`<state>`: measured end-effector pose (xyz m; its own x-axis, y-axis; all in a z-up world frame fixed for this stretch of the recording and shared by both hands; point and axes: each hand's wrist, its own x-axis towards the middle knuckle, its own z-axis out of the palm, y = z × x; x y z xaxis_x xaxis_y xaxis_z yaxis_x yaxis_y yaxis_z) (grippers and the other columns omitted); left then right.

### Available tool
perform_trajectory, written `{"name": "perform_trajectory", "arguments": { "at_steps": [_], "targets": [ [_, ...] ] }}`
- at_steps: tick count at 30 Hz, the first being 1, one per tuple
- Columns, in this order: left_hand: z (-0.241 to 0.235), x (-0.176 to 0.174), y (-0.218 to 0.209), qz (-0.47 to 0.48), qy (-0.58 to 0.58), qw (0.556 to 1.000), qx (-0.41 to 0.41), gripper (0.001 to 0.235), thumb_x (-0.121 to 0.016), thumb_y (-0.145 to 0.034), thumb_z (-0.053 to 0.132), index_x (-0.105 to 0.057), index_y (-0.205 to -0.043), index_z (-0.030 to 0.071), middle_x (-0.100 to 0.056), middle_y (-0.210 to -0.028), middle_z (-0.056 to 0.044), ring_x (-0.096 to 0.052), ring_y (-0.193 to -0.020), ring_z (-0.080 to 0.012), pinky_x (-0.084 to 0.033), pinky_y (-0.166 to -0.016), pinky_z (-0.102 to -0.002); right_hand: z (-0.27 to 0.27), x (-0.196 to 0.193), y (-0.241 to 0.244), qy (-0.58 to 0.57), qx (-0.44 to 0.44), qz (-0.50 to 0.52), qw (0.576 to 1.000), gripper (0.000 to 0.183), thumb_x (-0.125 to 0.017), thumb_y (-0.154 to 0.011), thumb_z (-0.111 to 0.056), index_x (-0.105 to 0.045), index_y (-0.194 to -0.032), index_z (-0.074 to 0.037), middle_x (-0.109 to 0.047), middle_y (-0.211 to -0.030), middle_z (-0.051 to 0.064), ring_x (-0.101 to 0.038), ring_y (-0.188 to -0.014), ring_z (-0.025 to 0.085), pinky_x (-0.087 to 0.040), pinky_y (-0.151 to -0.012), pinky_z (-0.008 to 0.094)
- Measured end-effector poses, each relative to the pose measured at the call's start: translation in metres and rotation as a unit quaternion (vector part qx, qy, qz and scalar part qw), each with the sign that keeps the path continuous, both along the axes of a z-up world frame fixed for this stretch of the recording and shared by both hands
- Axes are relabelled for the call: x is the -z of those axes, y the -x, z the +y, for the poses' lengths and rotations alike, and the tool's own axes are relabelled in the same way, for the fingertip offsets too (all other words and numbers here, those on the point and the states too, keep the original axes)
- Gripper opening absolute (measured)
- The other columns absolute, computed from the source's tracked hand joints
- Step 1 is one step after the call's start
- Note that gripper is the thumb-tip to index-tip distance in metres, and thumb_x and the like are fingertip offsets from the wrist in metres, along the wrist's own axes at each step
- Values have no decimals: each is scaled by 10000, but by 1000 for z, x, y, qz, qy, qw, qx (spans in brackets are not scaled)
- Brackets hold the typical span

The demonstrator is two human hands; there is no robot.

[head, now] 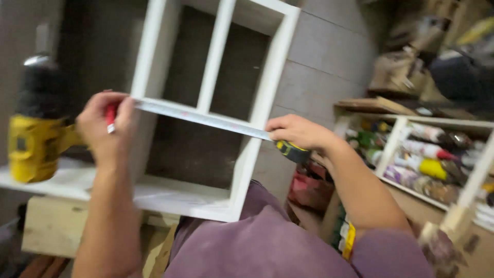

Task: Assembling a wooden shelf unit by drilling, screwing pieces together, and measuring dimensions with a tape measure.

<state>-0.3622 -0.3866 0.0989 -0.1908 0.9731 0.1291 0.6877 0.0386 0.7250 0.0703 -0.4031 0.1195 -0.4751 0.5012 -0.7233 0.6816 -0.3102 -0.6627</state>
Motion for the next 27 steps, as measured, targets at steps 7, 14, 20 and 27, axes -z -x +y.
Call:
{"name": "perform_trajectory", "arguments": {
  "at_steps": [7,14,20,27],
  "targets": [
    [-21,-55,-74,-154,-61,978,125,359,-458,-1232,93,-608,-1488,-110,-683,-1121,-252,-695,-960,-304,-522,-868,-348,-4,-13,0,51,63,12,997,254,-570,-879,-218,-772,-1023,-163,-695,-905,-57,-593,-867,91,-437,-827,261],
    [-25,-50,-159,-207,94,909,349,43,-770,-856,140,-762,-894,120,-712,-646,-93,-681,-582,-288,-545,-638,-365,-4,-12,-5,35,113,122,985,154,-641,-923,-217,-771,-963,-145,-674,-745,-7,-643,-787,143,-514,-798,305],
    [-16,-32,-177,-224,136,880,395,85,-764,-837,148,-795,-904,106,-731,-723,-119,-721,-666,-320,-572,-702,-390,-4,-12,-4,34,102,93,990,175,-637,-922,-257,-779,-981,-176,-712,-748,7,-659,-810,158,-523,-817,314],
    [-17,-28,-180,-185,151,894,380,99,-793,-852,145,-818,-942,115,-747,-766,-152,-750,-727,-355,-581,-707,-411,-2,-19,-2,32,93,55,994,193,-636,-904,-296,-778,-982,-191,-722,-765,27,-667,-837,197,-528,-852,337]
  ]
}}
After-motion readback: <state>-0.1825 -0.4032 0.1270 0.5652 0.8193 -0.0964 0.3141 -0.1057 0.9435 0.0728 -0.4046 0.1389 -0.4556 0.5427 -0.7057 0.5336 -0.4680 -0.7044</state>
